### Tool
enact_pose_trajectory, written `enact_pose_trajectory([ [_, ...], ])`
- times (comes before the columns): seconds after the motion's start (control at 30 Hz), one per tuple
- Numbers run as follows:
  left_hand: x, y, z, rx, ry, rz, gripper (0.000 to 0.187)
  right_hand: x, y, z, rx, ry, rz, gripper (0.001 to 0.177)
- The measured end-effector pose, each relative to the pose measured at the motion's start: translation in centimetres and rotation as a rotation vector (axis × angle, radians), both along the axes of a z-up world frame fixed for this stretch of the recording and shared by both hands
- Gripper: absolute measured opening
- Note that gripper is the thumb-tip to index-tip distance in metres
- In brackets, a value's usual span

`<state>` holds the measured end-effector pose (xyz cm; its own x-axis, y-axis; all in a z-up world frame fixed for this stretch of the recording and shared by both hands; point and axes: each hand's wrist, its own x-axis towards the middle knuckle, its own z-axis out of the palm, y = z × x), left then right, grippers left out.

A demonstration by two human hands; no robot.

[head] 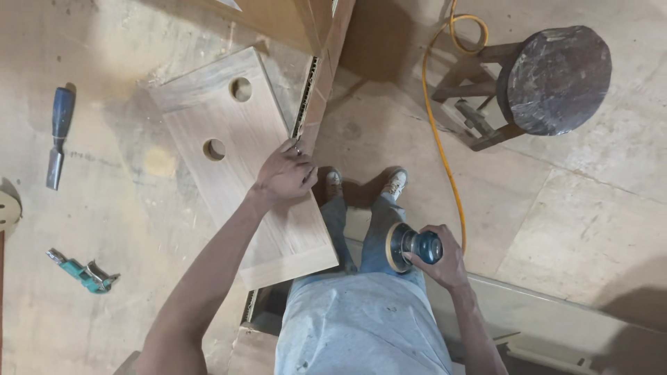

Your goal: The person sands the surface and edges of a wooden board using a power sander.

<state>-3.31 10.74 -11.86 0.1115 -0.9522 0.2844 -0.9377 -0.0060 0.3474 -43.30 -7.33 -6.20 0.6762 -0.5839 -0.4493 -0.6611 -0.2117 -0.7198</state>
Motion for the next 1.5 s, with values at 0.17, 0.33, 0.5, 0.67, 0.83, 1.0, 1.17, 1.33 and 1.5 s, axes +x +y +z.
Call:
enact_pose_trajectory([
  [0.17, -8.3, 1.6, 4.5, 0.048, 0.038, 0.488, 0.024, -0.6, -1.6, -0.5, 0.009, -0.014, 0.042, 0.068],
  [0.33, -20.7, 2.3, 6.2, 0.390, 0.157, 1.104, 0.102, -1.5, -4.4, -2.3, 0.043, -0.042, 0.073, 0.066],
  [0.5, -22.6, 2.0, 4.8, 0.549, 0.300, 1.196, 0.120, -0.6, -9.1, -4.6, 0.062, -0.096, 0.147, 0.067],
  [0.67, -22.9, 4.6, 14.5, 0.155, 0.672, 1.262, 0.113, -0.5, -12.7, -2.8, 0.061, -0.021, 0.202, 0.074],
  [0.83, -22.4, 10.9, 21.5, -0.309, 0.801, 1.474, 0.081, 0.4, -14.7, -2.0, -0.035, -0.067, 0.349, 0.059],
  [1.0, -21.9, 15.6, 22.5, -0.591, 0.755, 1.586, 0.053, 1.6, -13.9, -0.8, -0.053, 0.048, 0.316, 0.049],
  [1.17, -22.1, 17.5, 21.1, -0.596, 0.776, 1.641, 0.049, 3.0, -11.4, 0.3, -0.039, 0.081, 0.258, 0.050],
  [1.33, -21.9, 17.7, 21.9, -0.661, 0.799, 1.563, 0.050, 4.5, -10.1, 0.2, -0.070, 0.056, 0.268, 0.046],
  [1.5, -22.1, 18.5, 20.6, -0.603, 0.611, 1.450, 0.053, 6.4, -7.6, 2.2, -0.074, 0.176, 0.258, 0.057],
])
